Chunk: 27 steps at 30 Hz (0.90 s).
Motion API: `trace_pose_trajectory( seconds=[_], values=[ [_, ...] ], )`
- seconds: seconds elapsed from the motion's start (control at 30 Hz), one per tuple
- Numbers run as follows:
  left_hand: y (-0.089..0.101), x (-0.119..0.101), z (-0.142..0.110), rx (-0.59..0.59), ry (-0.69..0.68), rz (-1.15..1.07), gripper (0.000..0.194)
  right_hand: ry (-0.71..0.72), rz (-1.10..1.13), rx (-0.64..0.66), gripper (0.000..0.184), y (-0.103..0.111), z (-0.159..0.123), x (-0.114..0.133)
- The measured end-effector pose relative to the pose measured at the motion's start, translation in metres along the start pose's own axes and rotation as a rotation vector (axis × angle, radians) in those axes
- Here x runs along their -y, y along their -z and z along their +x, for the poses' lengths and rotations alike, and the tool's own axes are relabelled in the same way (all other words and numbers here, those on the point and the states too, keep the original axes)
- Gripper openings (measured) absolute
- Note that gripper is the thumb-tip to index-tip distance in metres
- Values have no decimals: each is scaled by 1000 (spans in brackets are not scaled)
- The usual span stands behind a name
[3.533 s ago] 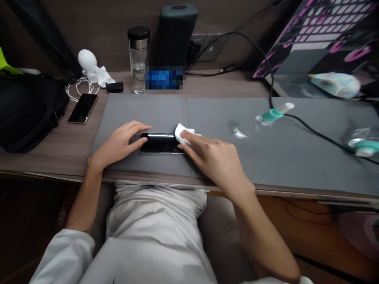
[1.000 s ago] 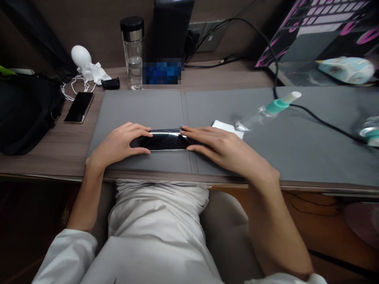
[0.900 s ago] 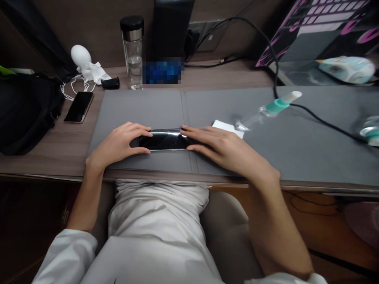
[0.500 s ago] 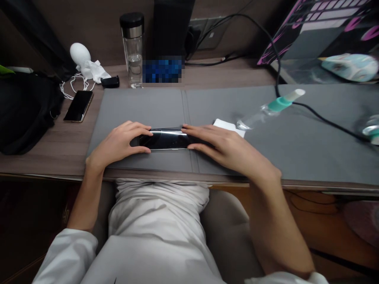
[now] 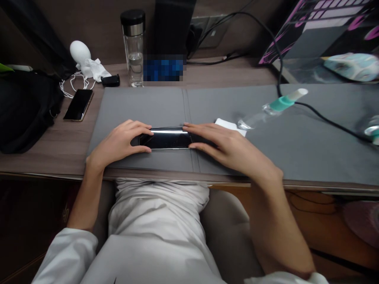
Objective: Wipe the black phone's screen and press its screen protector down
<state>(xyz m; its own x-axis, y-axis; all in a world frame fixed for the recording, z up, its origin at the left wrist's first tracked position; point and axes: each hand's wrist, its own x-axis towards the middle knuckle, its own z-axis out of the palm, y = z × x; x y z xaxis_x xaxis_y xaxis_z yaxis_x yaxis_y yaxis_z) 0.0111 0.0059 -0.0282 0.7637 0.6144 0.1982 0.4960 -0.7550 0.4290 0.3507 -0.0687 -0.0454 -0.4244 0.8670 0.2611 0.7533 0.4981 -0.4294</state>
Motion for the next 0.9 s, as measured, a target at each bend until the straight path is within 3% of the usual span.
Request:
trace_pose_trajectory(
  seconds=[0.9],
  values=[
    [0, -3, 1, 29, 27, 2, 41, 22, 2, -56, 49, 0, -3, 1]
  ],
)
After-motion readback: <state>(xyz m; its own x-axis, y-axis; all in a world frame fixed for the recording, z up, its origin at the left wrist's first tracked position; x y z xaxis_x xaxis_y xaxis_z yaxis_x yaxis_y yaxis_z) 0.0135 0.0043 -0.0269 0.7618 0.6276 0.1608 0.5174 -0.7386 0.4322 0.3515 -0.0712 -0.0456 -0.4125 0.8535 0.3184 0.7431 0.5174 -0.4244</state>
